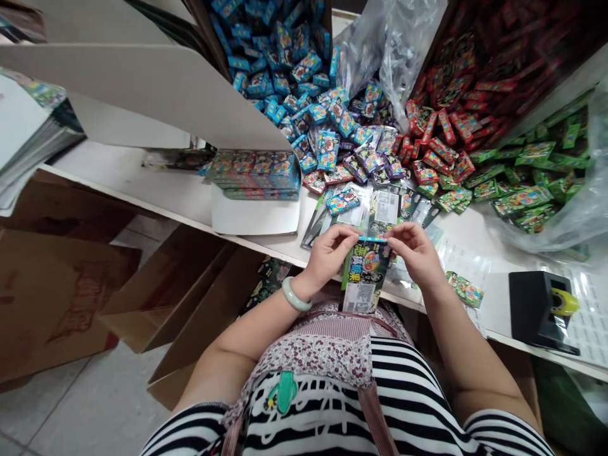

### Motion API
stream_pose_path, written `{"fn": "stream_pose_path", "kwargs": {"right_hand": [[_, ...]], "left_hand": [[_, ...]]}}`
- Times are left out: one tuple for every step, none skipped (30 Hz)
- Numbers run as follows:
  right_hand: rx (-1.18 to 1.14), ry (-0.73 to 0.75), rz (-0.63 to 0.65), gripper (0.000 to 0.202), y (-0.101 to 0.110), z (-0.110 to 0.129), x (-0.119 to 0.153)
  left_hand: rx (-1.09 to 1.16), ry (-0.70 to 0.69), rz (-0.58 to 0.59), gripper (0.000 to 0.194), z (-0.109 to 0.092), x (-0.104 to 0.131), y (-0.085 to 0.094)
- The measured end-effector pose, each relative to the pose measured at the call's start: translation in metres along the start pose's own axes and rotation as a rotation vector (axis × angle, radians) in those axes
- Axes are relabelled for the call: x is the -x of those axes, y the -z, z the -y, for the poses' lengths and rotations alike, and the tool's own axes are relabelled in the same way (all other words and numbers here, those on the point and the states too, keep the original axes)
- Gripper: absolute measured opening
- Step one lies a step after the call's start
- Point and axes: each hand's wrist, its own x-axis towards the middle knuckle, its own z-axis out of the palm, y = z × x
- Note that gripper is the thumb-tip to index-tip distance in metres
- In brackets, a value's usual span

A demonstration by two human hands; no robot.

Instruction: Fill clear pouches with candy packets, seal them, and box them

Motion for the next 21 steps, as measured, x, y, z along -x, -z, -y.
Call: {"fn": "stream_pose_path", "kwargs": {"right_hand": [[-0.03, -0.038, 0.02, 0.034, 0.002, 0.002, -0.002], [-0.036, -0.054, 0.035, 0.036, 0.003, 0.003, -0.003], [-0.021, -0.048, 0.046, 0.035, 0.004, 0.004, -0.002], [0.004, -0.028, 0.054, 0.031, 0.005, 0.004, -0.001], [0.031, -0.001, 0.058, 0.027, 0.004, 0.005, 0.001], [0.051, 0.025, 0.059, 0.025, 0.004, 0.005, 0.003], [0.062, 0.043, 0.056, 0.025, 0.003, 0.006, 0.004], [0.067, 0.045, 0.051, 0.026, 0.002, 0.008, 0.004], [0.07, 0.031, 0.045, 0.027, 0.001, 0.01, 0.003], [0.074, 0.008, 0.039, 0.028, 0.0, 0.012, 0.002], [0.08, -0.021, 0.037, 0.029, -0.001, 0.015, -0.001], [0.085, -0.052, 0.044, 0.03, -0.002, 0.018, -0.003], [0.089, -0.082, 0.062, 0.031, -0.002, 0.021, -0.006], [0.094, -0.107, 0.086, 0.032, -0.002, 0.023, -0.008], [0.101, -0.124, 0.114, 0.033, -0.001, 0.025, -0.01], [0.112, -0.134, 0.142, 0.034, -0.001, 0.027, -0.011], [0.124, -0.133, 0.166, 0.034, 0.001, 0.028, -0.011], [0.14, -0.122, 0.186, 0.033, 0.002, 0.028, -0.011], [0.159, -0.101, 0.201, 0.032, 0.004, 0.028, -0.009], [0.181, -0.066, 0.211, 0.03, 0.006, 0.028, -0.007], [0.207, -0.022, 0.216, 0.027, 0.008, 0.028, -0.004]], "left_hand": [[0.027, 0.025, -0.001, 0.014, 0.0, -0.003, -0.001], [0.049, 0.046, 0.004, 0.017, 0.001, -0.005, -0.002], [0.056, 0.059, 0.012, 0.02, 0.002, -0.005, -0.003], [0.045, 0.06, 0.022, 0.021, 0.002, -0.005, -0.002], [0.024, 0.049, 0.037, 0.019, 0.002, -0.005, -0.002], [0.0, 0.034, 0.055, 0.016, 0.001, -0.005, -0.002], [-0.019, 0.019, 0.065, 0.014, 0.0, -0.006, -0.002], [-0.028, 0.01, 0.068, 0.013, -0.003, -0.007, -0.002], [-0.027, 0.01, 0.066, 0.013, -0.005, -0.008, -0.003], [-0.025, 0.023, 0.062, 0.013, -0.009, -0.011, -0.004], [-0.026, 0.043, 0.056, 0.013, -0.012, -0.013, -0.005], [-0.034, 0.068, 0.054, 0.013, -0.015, -0.016, -0.006], [-0.045, 0.092, 0.061, 0.013, -0.018, -0.019, -0.007], [-0.054, 0.115, 0.075, 0.013, -0.02, -0.021, -0.007], [-0.061, 0.133, 0.092, 0.013, -0.022, -0.023, -0.007], [-0.064, 0.144, 0.118, 0.013, -0.022, -0.025, -0.006], [-0.064, 0.147, 0.152, 0.014, -0.023, -0.026, -0.005], [-0.063, 0.142, 0.191, 0.015, -0.022, -0.026, -0.003], [-0.062, 0.127, 0.23, 0.016, -0.022, -0.026, 0.0], [-0.066, 0.105, 0.264, 0.018, -0.021, -0.026, 0.002], [-0.077, 0.079, 0.291, 0.019, -0.021, -0.025, 0.005]]}}
